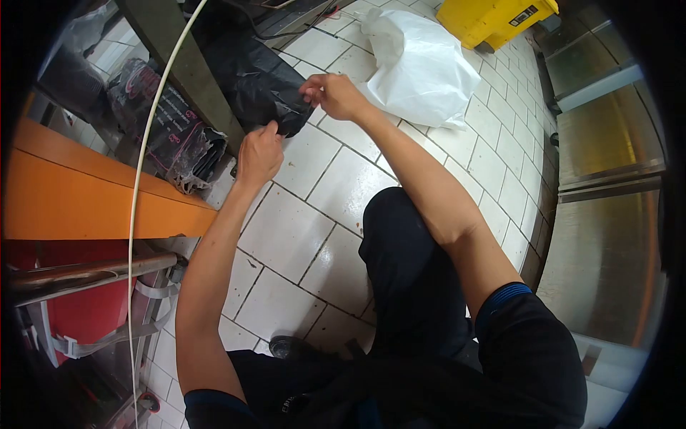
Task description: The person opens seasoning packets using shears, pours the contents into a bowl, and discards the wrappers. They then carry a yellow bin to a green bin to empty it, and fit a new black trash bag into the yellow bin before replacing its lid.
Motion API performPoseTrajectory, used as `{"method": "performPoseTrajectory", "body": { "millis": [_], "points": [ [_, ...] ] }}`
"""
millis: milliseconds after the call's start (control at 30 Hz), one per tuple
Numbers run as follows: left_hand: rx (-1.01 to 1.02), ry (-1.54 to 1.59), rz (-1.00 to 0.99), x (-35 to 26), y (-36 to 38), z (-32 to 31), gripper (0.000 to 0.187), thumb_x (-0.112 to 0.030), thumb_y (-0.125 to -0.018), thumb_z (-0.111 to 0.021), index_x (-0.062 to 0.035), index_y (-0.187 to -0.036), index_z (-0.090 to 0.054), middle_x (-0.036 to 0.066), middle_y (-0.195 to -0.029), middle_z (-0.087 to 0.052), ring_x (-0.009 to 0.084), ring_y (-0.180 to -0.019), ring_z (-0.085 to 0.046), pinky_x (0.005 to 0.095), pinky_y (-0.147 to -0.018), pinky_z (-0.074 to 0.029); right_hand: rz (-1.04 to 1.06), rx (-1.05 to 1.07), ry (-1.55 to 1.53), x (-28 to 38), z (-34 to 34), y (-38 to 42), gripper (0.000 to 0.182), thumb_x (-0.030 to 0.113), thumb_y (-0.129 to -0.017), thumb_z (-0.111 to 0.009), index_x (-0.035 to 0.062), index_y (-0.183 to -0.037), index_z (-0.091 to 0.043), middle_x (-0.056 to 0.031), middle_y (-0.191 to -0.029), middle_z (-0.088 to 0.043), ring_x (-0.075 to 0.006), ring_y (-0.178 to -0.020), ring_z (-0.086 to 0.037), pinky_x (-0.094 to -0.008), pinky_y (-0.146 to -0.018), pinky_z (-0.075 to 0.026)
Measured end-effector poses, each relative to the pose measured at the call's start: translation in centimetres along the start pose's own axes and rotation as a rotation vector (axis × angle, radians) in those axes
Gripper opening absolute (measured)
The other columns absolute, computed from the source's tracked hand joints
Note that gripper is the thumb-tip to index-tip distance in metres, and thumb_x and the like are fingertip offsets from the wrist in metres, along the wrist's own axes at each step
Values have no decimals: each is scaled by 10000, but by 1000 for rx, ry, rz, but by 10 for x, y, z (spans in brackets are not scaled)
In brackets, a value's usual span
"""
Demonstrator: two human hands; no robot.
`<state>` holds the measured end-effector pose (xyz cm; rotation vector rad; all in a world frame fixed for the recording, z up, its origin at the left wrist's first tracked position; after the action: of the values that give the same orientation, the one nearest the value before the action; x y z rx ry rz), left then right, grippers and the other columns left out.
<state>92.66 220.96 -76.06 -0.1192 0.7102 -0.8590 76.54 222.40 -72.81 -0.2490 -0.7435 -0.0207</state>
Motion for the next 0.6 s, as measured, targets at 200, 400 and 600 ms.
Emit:
{"method": "performPoseTrajectory", "body": {
  "millis": [200, 400, 600],
  "points": [
    [172, -67, -331, -23, 17, 3, 99, -45, -831, -573, 16, -780, -514, 225, -748, -609, 427, -714, -603, 495, -626, -473, -712, 142, -308, -94, -59, 42, 522, 493, -904, -604, -25, -902, -666, -156, -787, -695, -214, -712, -703, -308, -631, -581],
    [92, 18, -309, -25, 14, 18, 106, -17, -831, -609, 22, -781, -525, 204, -729, -607, 401, -667, -605, 432, -571, -464, -548, 135, 108, -80, -57, 10, 525, 455, -912, -596, -18, -696, -671, -143, -664, -668, -252, -602, -697, -326, -608, -568],
    [136, 161, -151, -7, 8, 19, 188, -101, -832, -672, 4, -744, -543, 191, -711, -590, 405, -678, -576, 461, -572, -437, -619, -230, -328, -83, -23, 10, 376, 309, -940, -579, -21, -770, -642, -146, -651, -652, -248, -552, -665, -340, -546, -529]
  ]
}}
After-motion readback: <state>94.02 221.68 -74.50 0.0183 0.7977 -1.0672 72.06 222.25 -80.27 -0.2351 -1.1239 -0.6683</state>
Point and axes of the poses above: each hand's wrist, its own y-axis away from the middle knuckle, its own z-axis out of the back of the hand, x = y × z, the point moved 10 cm from there along -y, towards the middle knuckle
